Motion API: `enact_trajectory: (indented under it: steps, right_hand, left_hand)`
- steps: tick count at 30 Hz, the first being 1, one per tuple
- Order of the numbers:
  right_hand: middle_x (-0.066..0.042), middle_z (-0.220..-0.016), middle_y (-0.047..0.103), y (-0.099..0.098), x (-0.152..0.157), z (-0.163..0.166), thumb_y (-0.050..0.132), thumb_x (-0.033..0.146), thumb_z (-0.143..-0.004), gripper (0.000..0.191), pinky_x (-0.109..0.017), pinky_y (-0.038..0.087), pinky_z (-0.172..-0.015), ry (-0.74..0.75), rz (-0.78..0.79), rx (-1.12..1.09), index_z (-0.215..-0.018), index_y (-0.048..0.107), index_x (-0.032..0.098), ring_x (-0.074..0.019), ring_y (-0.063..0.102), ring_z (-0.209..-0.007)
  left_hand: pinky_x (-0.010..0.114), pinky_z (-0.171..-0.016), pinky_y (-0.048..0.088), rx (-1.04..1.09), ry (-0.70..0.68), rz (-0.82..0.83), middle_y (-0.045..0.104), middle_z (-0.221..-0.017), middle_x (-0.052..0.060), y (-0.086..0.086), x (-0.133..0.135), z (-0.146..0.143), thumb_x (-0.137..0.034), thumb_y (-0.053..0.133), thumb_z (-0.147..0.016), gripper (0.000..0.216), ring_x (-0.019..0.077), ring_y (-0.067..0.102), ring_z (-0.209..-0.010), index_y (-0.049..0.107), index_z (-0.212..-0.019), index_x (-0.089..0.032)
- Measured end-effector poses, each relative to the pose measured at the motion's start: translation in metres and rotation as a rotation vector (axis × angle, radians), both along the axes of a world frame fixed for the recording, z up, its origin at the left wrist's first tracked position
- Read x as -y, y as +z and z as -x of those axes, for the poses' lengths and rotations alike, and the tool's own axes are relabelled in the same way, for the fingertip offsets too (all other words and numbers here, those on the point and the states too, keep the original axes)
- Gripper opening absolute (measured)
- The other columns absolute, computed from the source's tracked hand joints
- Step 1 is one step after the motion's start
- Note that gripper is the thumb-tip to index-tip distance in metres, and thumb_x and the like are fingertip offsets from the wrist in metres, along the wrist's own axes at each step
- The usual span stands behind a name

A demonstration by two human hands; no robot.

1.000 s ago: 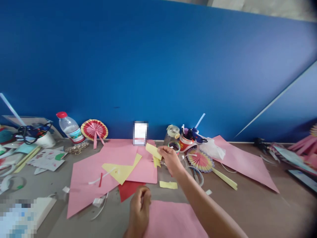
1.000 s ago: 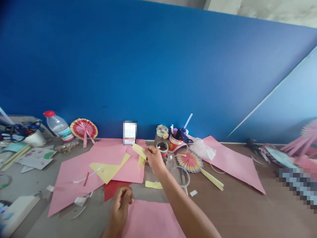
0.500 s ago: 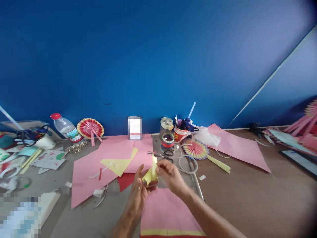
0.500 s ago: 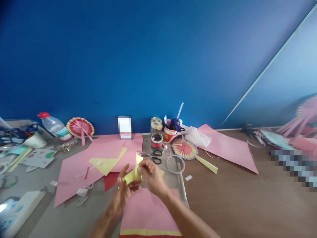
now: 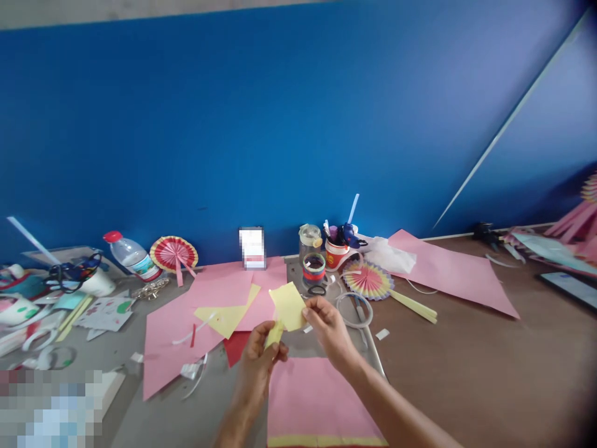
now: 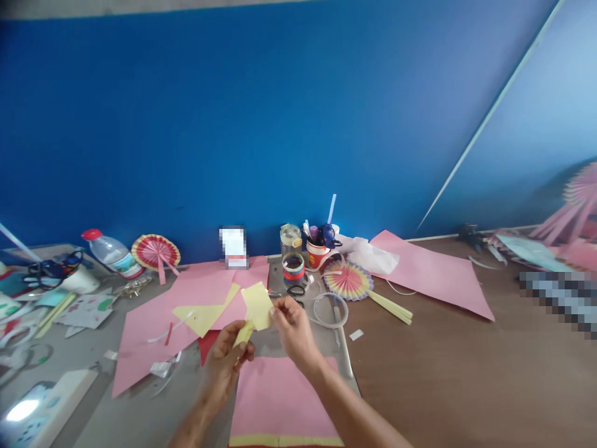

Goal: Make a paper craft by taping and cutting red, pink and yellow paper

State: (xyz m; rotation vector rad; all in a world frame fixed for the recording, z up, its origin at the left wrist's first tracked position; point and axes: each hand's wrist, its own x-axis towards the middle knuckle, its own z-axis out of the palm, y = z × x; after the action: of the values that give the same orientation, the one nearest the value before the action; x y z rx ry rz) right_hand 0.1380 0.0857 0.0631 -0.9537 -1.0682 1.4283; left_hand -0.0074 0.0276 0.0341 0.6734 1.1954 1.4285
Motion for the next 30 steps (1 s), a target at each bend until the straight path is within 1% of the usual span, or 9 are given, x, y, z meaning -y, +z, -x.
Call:
enact_trajectory:
  steps: [5, 9, 15, 17, 20, 23, 25, 27, 30]
  right_hand:
    - [0.005, -0.058, 0.047, -0.008, -0.011, -0.01, 0.066, 0.04, -0.07, 0.025, -0.024, 0.037, -0.057, -0.017, 0.089, -0.18, -0.067, 0.051, 0.02, -0.0098, 0.041, -0.054]
    - [0.004, -0.06, 0.05, -0.005, -0.02, -0.021, 0.069, 0.04, -0.068, 0.027, -0.024, 0.04, -0.058, -0.022, 0.145, -0.302, -0.068, 0.051, 0.02, -0.0099, 0.044, -0.055]
    - [0.004, -0.061, 0.052, 0.005, -0.023, -0.029, 0.072, 0.038, -0.066, 0.027, -0.024, 0.041, -0.057, -0.018, 0.17, -0.414, -0.069, 0.051, 0.02, -0.0108, 0.047, -0.055]
    - [0.005, -0.061, 0.052, 0.006, -0.024, -0.03, 0.072, 0.037, -0.066, 0.026, -0.024, 0.04, -0.056, -0.027, 0.165, -0.431, -0.069, 0.051, 0.021, -0.0104, 0.046, -0.054]
    - [0.005, -0.059, 0.052, 0.007, -0.025, -0.031, 0.072, 0.037, -0.065, 0.026, -0.024, 0.039, -0.056, -0.04, 0.149, -0.435, -0.067, 0.053, 0.02, -0.0101, 0.045, -0.053]
    - [0.004, -0.059, 0.051, 0.009, -0.025, -0.032, 0.072, 0.038, -0.065, 0.027, -0.025, 0.04, -0.057, -0.044, 0.138, -0.419, -0.065, 0.052, 0.02, -0.0103, 0.045, -0.054]
    - [0.005, -0.059, 0.05, 0.011, -0.024, -0.033, 0.071, 0.039, -0.065, 0.028, -0.024, 0.039, -0.057, -0.041, 0.138, -0.393, -0.065, 0.051, 0.02, -0.0098, 0.045, -0.054]
    - [0.005, -0.058, 0.049, 0.013, -0.024, -0.034, 0.069, 0.04, -0.067, 0.027, -0.023, 0.038, -0.055, -0.033, 0.141, -0.349, -0.066, 0.05, 0.02, -0.009, 0.044, -0.053]
    - [0.006, -0.057, 0.049, 0.014, -0.022, -0.036, 0.068, 0.036, -0.068, 0.021, -0.021, 0.033, -0.051, 0.017, 0.146, -0.241, -0.068, 0.055, 0.019, -0.0082, 0.042, -0.051]
  left_hand:
    - [0.026, -0.055, 0.048, -0.071, 0.031, 0.0, 0.062, -0.076, -0.001, 0.01, -0.002, 0.0, -0.039, 0.08, -0.055, 0.049, 0.012, 0.059, -0.057, 0.059, -0.094, -0.019]
    - [0.027, -0.059, 0.05, -0.184, 0.049, -0.012, 0.061, -0.075, -0.002, 0.016, -0.008, 0.007, -0.044, 0.078, -0.058, 0.051, 0.0134, 0.06, -0.06, 0.057, -0.098, -0.02]
    - [0.033, -0.068, 0.05, -0.454, 0.001, -0.077, 0.063, -0.076, 0.001, 0.02, -0.054, 0.023, -0.049, 0.066, -0.074, 0.054, 0.0184, 0.061, -0.07, 0.055, -0.118, -0.02]
    - [0.037, -0.076, 0.048, -0.56, -0.006, -0.106, 0.064, -0.078, 0.004, 0.019, -0.077, 0.026, -0.047, 0.066, -0.075, 0.047, 0.0225, 0.062, -0.079, 0.062, -0.112, -0.018]
    - [0.039, -0.091, 0.043, -0.667, 0.002, -0.184, 0.065, -0.1, 0.01, 0.016, -0.108, 0.025, -0.043, 0.066, -0.072, 0.033, 0.0292, 0.055, -0.108, 0.069, -0.096, -0.019]
    - [0.042, -0.097, 0.04, -0.712, -0.026, -0.237, 0.065, -0.105, 0.011, 0.016, -0.124, 0.021, -0.04, 0.069, -0.068, 0.021, 0.0335, 0.048, -0.119, 0.07, -0.076, -0.02]
    - [0.044, -0.099, 0.038, -0.714, -0.029, -0.253, 0.065, -0.108, 0.011, 0.018, -0.123, 0.019, -0.042, 0.069, -0.07, 0.023, 0.0346, 0.046, -0.122, 0.069, -0.077, -0.02]
    - [0.046, -0.099, 0.038, -0.69, -0.026, -0.253, 0.063, -0.112, 0.012, 0.023, -0.113, 0.019, -0.047, 0.062, -0.077, 0.032, 0.0331, 0.048, -0.119, 0.068, -0.091, -0.019]
    - [0.043, -0.089, 0.046, -0.61, -0.068, -0.24, 0.062, -0.115, 0.013, 0.031, -0.086, 0.021, -0.055, 0.045, -0.087, 0.05, 0.0272, 0.06, -0.103, 0.056, -0.117, -0.017]
